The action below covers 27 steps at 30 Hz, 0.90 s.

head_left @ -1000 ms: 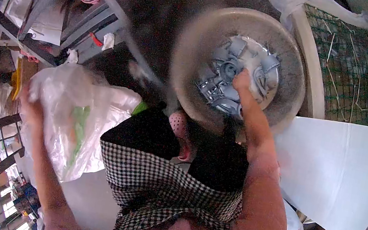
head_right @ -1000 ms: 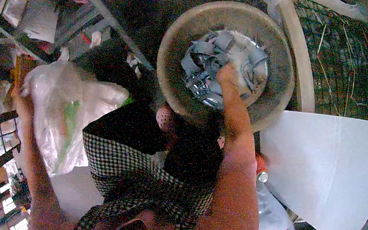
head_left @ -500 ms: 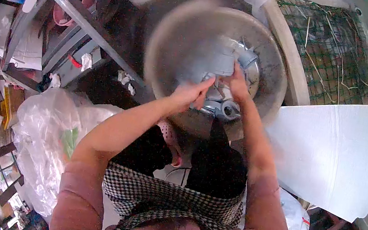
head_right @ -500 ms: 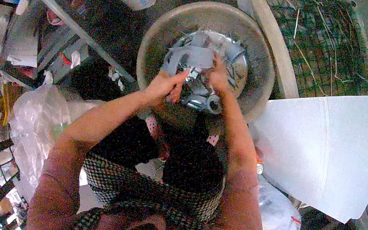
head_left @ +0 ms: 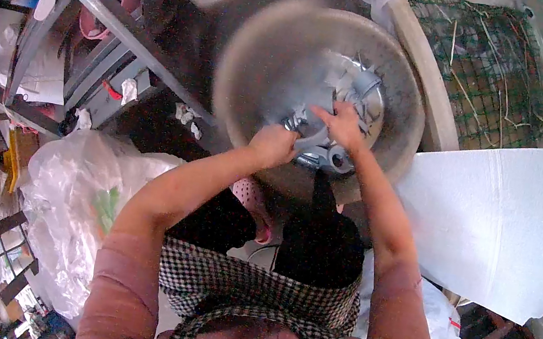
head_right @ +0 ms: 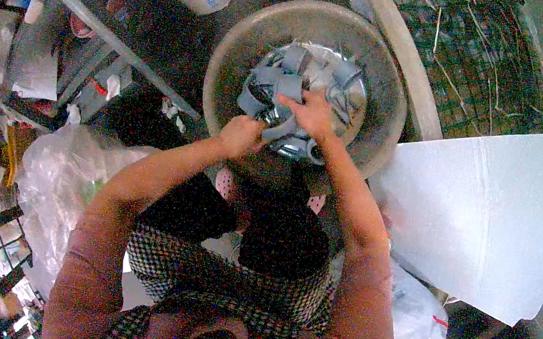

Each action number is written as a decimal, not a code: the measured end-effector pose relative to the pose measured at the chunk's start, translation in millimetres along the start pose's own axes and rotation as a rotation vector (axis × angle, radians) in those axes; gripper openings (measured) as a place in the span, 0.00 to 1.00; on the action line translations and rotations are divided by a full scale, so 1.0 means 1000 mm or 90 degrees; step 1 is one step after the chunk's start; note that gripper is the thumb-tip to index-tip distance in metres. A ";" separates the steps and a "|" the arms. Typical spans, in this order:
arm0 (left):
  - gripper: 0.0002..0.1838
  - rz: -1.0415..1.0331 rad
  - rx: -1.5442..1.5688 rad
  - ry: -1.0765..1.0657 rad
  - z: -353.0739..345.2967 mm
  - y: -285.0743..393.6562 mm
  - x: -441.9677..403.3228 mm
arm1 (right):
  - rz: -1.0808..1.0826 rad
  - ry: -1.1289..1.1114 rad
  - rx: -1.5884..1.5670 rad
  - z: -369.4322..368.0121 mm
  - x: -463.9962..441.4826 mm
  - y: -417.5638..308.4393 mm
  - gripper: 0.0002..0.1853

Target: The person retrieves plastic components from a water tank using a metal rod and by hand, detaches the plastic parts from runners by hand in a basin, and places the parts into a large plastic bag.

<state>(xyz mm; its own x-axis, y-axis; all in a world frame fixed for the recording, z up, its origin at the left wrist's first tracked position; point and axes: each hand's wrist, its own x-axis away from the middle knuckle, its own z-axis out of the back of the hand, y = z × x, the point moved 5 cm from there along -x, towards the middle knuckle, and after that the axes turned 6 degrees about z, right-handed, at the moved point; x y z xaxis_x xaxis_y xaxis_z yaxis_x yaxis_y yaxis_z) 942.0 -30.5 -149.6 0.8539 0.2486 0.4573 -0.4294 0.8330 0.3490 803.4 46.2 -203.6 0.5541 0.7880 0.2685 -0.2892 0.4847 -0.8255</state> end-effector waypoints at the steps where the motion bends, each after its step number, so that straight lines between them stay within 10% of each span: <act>1: 0.12 -0.001 -0.001 0.001 -0.001 0.000 -0.001 | 0.002 -0.003 -0.026 -0.005 -0.003 0.005 0.37; 9: 0.27 0.009 0.069 -0.049 0.007 -0.020 -0.011 | -0.010 -0.046 0.012 -0.004 -0.024 0.007 0.24; 15: 0.20 0.043 -0.131 -0.039 -0.016 -0.056 -0.017 | 0.060 0.270 0.289 -0.002 -0.035 0.064 0.21; 24: 0.16 0.030 0.045 0.015 0.002 -0.048 -0.020 | -0.025 0.370 -0.368 -0.005 -0.008 0.048 0.16; 27: 0.22 -0.053 0.278 0.078 -0.006 -0.031 -0.018 | 0.024 0.084 -0.413 -0.005 -0.005 0.037 0.19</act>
<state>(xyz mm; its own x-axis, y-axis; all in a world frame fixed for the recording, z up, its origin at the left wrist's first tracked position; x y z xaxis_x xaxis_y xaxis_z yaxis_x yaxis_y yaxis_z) 941.2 -57.4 -173.8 0.9080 0.2682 0.3219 -0.4189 0.5729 0.7045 793.9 58.7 -238.2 0.6560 0.7266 0.2044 0.1953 0.0982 -0.9758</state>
